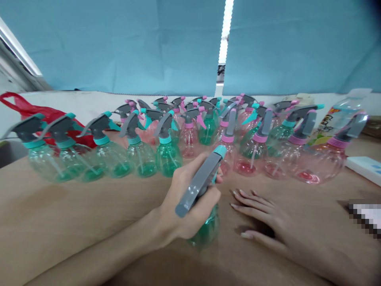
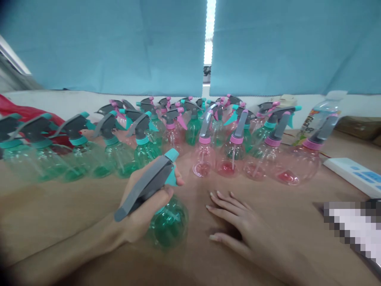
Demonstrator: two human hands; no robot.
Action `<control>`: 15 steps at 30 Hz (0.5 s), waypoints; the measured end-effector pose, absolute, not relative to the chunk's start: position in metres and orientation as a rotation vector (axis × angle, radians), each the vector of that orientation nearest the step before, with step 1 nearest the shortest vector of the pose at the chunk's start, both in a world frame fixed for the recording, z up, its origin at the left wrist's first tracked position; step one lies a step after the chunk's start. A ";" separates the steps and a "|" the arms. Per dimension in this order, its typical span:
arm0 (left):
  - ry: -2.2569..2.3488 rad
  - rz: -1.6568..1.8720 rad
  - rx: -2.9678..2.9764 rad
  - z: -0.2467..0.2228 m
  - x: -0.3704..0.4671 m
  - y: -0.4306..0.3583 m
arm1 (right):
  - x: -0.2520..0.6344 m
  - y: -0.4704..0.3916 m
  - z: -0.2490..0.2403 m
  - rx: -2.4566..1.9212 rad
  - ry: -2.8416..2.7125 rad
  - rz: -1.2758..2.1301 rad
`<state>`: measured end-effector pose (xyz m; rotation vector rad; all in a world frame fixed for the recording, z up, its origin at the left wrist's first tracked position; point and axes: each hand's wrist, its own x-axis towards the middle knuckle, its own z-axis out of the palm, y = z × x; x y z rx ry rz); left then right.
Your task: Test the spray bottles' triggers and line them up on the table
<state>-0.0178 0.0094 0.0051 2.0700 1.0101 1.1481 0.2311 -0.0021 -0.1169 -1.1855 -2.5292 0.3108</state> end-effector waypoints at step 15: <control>1.181 1.164 1.978 0.000 -0.013 0.008 | 0.230 -0.002 -0.116 -1.182 -2.563 0.279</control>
